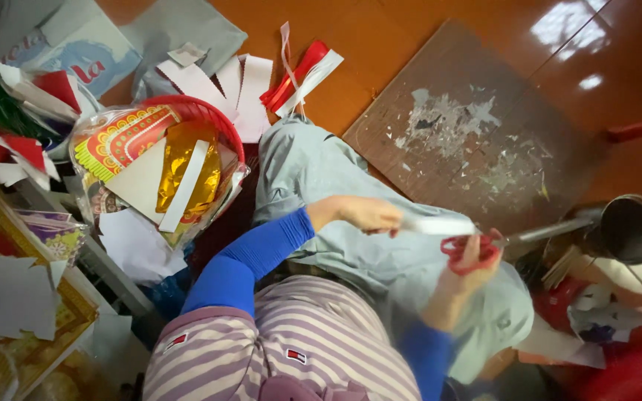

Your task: Cutting strips of paper using scissors and organizing them into stacks.

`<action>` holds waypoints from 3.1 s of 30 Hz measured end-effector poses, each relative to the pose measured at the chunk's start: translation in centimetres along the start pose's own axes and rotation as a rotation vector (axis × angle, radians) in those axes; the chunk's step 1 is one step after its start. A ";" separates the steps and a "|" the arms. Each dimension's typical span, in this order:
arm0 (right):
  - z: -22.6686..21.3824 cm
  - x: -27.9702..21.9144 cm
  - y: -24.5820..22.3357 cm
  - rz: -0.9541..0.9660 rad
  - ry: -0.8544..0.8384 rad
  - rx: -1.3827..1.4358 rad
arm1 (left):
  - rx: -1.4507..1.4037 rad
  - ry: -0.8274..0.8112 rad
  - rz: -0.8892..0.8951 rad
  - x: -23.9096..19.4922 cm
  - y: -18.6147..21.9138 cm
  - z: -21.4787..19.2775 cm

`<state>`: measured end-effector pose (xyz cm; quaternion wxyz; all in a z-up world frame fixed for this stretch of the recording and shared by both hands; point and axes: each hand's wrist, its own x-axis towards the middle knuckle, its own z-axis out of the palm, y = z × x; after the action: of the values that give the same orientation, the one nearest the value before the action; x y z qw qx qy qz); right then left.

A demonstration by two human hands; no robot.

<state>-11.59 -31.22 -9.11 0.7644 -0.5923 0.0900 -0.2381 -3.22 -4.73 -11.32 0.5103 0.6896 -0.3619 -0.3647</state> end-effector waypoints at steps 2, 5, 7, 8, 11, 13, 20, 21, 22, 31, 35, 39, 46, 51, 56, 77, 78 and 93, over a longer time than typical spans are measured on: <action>2.3 -0.4 -1.1 0.071 -0.026 -0.034 | -0.343 0.107 0.059 -0.6 3.4 -1.7; 3.7 -1.9 -1.1 0.179 -0.180 -0.057 | -0.840 0.360 0.143 -0.9 7.0 -5.0; 4.1 -3.2 -0.5 0.218 -0.296 -0.043 | -0.992 0.500 0.157 -0.8 8.4 -6.9; 4.5 -3.9 -0.2 0.333 -0.415 0.022 | -1.012 0.612 0.254 -0.8 8.9 -7.6; 6.4 -5.3 -0.4 0.418 -0.663 0.023 | -1.032 0.785 0.374 -0.6 9.9 -8.8; 7.5 -5.9 -0.7 0.396 -0.796 -0.054 | -1.039 0.851 0.401 -0.5 10.2 -8.8; 9.7 -6.3 -1.6 0.353 -0.764 -0.416 | -0.868 1.092 0.233 1.7 7.5 -5.8; 10.0 -6.2 -1.6 0.424 -0.729 -0.375 | -0.824 1.123 0.207 2.1 6.9 -5.5; 10.1 -6.0 -1.6 0.412 -0.732 -0.371 | -0.815 1.124 0.217 2.3 7.4 -5.5; 10.2 -6.3 -1.2 0.497 -0.602 -0.373 | -0.945 1.103 0.224 2.6 7.6 -4.3; 10.3 -6.7 -1.6 0.514 -0.556 -0.455 | -0.957 1.151 0.222 2.4 8.1 -5.6; 10.0 -6.8 -1.0 0.497 -0.607 -0.436 | -0.875 1.197 0.253 3.0 6.2 -7.4; 10.4 -6.5 0.3 0.442 -0.640 -0.364 | -0.962 1.170 0.165 3.1 7.0 -4.2; 10.4 -6.9 -0.9 0.521 -0.551 -0.519 | -0.938 1.180 0.172 3.3 6.3 -5.0; 10.0 -6.6 0.2 0.497 -0.623 -0.501 | -0.913 1.193 0.199 2.4 6.3 -7.7; 9.6 -6.7 1.1 0.387 -0.652 -0.363 | -0.920 1.147 0.241 2.2 6.7 -5.5; 9.5 -6.8 1.2 0.436 -0.618 -0.368 | -0.998 1.126 0.234 2.3 6.5 -4.8; 10.7 -6.6 -0.5 0.492 -0.563 -0.493 | -1.117 1.087 0.212 2.6 5.4 -4.0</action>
<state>-12.97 -18.98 -6.61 0.6292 -0.7594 0.0708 0.1498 0.83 -6.42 -5.63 0.9189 0.3744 0.1117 -0.0536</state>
